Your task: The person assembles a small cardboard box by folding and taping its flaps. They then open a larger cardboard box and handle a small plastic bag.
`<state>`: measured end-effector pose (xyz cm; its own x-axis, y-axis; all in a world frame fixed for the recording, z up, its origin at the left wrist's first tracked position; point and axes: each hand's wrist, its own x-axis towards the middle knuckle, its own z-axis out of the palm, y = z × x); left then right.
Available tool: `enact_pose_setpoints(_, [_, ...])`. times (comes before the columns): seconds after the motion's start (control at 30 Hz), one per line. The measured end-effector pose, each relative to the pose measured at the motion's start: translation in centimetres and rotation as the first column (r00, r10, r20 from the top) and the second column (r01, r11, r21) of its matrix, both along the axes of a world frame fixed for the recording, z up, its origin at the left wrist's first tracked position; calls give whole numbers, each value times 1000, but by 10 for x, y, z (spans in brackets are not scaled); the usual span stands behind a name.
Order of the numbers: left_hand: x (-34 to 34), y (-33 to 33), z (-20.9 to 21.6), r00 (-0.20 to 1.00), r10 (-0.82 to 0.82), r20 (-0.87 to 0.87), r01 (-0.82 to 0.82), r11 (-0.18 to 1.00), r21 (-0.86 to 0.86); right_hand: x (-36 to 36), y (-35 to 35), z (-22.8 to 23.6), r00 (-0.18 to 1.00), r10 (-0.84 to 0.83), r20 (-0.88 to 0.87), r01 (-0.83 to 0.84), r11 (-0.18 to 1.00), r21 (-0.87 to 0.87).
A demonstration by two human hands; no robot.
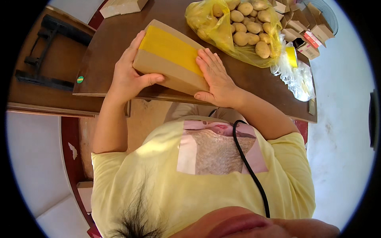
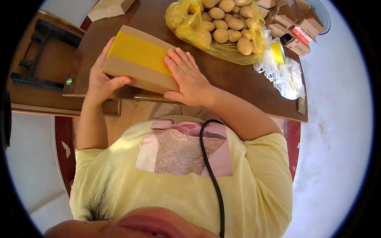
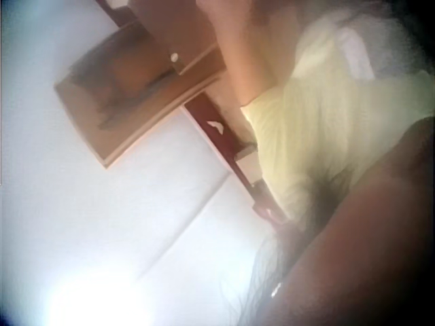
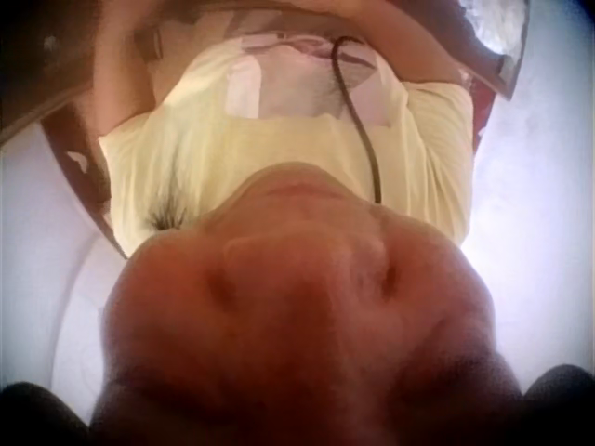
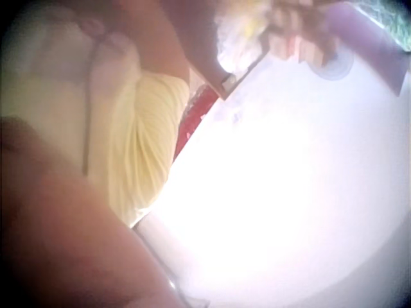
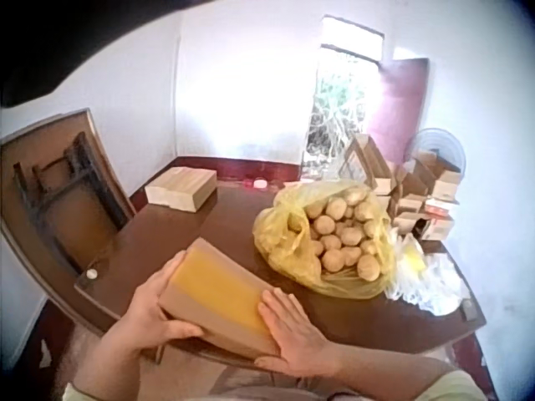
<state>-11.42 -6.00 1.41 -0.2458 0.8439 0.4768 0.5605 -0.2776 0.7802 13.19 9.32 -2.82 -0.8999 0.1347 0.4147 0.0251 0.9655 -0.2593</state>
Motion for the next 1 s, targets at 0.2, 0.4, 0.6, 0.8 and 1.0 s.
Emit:
enact_pose_setpoints(0.2, [-12, -5, -30, 949, -69, 308, 47, 996, 79, -7, -1, -2, 1000, 11, -16, -11, 1000, 4])
enact_pose_setpoints(0.4, [-19, -18, -49, 925, -14, 381, -4, 999, 46, -20, -6, 4, 998, 27, -55, -27, 1000, 1])
enact_pose_setpoints(0.6, [-16, -18, -51, 854, 51, 517, -91, 994, 53, -22, 0, -6, 984, 67, -166, -75, 996, -41])
enact_pose_setpoints(0.8, [-3, -17, -61, 776, 227, 588, -238, 969, -60, -26, 0, -26, 917, 51, -396, -128, 977, -170])
enact_pose_setpoints(1.0, [10, -18, -87, 680, 263, 684, -307, 950, -60, -27, -1, -28, 848, -10, -530, -208, 914, -350])
